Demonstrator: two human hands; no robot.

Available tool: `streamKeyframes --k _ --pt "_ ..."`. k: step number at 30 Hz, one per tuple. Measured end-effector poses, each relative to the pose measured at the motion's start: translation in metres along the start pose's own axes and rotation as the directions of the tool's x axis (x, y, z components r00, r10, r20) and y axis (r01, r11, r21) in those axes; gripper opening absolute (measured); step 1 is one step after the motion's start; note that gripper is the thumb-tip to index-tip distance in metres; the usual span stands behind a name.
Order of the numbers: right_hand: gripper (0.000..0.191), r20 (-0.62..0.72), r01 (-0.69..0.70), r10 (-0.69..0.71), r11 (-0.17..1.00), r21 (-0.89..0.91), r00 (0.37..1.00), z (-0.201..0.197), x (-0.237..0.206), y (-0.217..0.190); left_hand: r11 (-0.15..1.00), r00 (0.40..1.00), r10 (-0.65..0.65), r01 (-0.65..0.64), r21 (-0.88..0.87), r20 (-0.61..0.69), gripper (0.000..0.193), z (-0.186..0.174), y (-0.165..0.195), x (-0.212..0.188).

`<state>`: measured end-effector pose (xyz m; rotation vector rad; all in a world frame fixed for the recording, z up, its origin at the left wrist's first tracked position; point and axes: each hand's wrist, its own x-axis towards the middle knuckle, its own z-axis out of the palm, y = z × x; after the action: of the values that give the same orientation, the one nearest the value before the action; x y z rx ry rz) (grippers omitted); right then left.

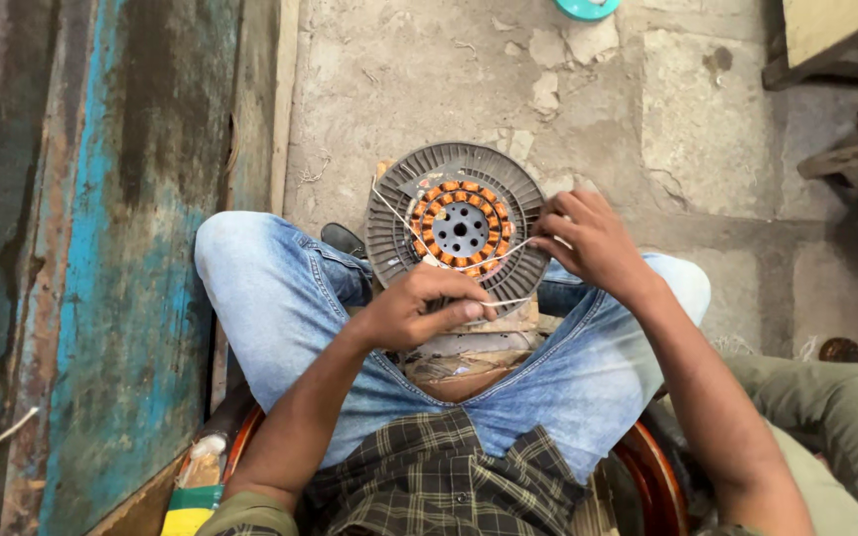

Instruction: The person sits cross-legged and uses a white string to tie and secure the copper windings of a motor stator resting on their lap. They repeatedly wrap the string around the coils and tie knots to hold the windings in place.

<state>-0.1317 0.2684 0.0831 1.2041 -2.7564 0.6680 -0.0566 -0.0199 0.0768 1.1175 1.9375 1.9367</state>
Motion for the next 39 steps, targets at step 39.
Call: streamKeyframes --k 39 --pt "0.033 0.455 0.421 -0.725 0.678 0.602 0.517 0.19 0.329 0.03 0.99 0.939 -0.083 0.116 -0.08 0.334 0.022 -0.023 -0.023 -0.014"
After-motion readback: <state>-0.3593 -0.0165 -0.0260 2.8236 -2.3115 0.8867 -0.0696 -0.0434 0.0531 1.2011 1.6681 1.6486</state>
